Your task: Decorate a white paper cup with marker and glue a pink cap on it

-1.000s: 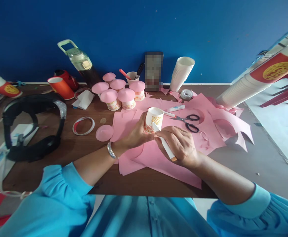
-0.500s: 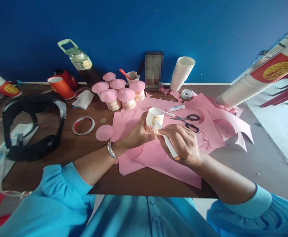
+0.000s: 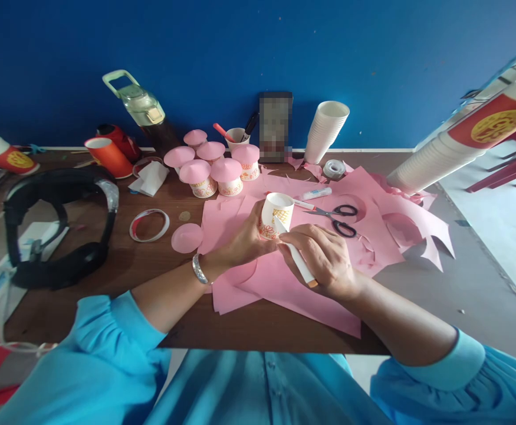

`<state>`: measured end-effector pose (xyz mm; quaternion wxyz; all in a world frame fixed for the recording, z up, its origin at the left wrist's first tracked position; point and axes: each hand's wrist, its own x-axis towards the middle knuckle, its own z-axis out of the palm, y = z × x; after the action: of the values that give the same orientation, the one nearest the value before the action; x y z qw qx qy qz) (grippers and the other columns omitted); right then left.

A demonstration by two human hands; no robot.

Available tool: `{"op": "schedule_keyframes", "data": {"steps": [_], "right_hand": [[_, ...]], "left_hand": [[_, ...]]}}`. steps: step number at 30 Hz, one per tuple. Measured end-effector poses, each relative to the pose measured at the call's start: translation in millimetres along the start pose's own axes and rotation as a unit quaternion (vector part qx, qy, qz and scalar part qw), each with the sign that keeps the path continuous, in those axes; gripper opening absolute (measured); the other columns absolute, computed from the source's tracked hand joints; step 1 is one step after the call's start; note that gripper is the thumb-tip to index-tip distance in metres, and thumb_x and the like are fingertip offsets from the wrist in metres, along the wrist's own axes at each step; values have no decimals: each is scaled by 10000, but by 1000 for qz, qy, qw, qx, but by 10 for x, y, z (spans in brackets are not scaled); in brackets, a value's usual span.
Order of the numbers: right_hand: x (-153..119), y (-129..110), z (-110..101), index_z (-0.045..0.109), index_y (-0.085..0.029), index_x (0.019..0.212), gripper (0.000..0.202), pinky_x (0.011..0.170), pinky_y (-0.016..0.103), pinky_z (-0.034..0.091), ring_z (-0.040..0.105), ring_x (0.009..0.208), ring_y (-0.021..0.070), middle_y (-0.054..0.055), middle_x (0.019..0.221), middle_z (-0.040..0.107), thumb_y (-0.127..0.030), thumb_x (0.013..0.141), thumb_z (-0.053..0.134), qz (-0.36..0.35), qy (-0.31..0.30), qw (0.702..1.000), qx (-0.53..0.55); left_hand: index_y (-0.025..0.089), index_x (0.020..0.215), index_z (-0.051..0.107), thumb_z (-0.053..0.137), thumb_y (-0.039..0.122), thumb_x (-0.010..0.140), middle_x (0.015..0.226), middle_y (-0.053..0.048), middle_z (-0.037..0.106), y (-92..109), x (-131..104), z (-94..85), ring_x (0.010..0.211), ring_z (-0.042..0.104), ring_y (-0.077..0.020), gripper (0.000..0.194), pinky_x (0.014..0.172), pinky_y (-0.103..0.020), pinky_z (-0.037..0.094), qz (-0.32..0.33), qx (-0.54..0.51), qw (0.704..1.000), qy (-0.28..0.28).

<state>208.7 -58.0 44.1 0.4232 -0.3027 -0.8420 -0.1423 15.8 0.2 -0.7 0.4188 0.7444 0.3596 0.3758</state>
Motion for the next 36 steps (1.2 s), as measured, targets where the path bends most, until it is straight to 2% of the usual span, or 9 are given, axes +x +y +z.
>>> {"op": "schedule_keyframes", "data": {"steps": [6,10,13,16,22,28,32,36], "right_hand": [[-2,16,-35,616,-152,1121,180,651,304,592,696,736,178,56,857,722,-81,965,671,-17,21,999,16],[4,46,-64,618,-157,1138,217,649,305,599,698,729,178,51,853,721,-65,947,667,-18,23,1000,7],[-3,71,-69,615,-162,1156,246,636,311,590,693,722,179,60,880,734,-55,940,663,-8,17,1000,3],[-12,91,-62,613,-158,1155,245,623,313,582,690,717,181,68,887,730,-56,938,666,-6,19,1000,1],[-7,113,-60,597,-167,1178,247,648,318,588,690,744,186,65,898,729,-75,958,660,1,19,1000,-2],[-16,130,-47,589,-178,1181,203,659,312,596,693,749,179,55,898,732,-107,996,634,9,27,1000,-7],[-29,136,-38,603,-156,1181,225,666,323,606,716,769,198,73,918,740,-89,973,657,9,25,1000,2],[-31,139,-39,606,-155,1174,204,684,335,613,716,778,202,80,928,745,-102,984,656,15,22,1000,7]], "left_hand": [[212,1292,516,850,460,840,1250,-120,633,20,-3,-8,1084,644,-268,614,844,-392,577,0,-23,1000,1],[232,1277,516,872,486,822,1187,-81,643,8,-12,-36,1045,651,-244,632,812,-366,585,-37,-130,991,-19],[236,1229,562,866,473,846,1122,-56,655,32,-10,-74,1021,650,-229,543,810,-359,582,-59,-185,980,-37],[223,1177,594,843,481,875,1154,-72,664,88,1,-110,1080,644,-247,469,871,-383,574,-62,-211,974,-49],[211,1192,590,840,468,884,1336,-107,646,179,17,-142,1290,609,-318,472,1027,-452,555,-79,-220,969,-77],[224,1222,591,851,453,869,1280,-79,655,205,27,-149,1235,620,-309,495,1010,-486,572,-84,-203,973,-75],[248,1293,579,859,411,867,1311,-91,659,174,28,-145,1192,650,-292,534,990,-496,601,-77,-214,970,-80],[273,1382,544,849,391,875,1375,-97,639,124,17,-148,1248,646,-307,604,1020,-514,602,-71,-212,971,-82]]}}
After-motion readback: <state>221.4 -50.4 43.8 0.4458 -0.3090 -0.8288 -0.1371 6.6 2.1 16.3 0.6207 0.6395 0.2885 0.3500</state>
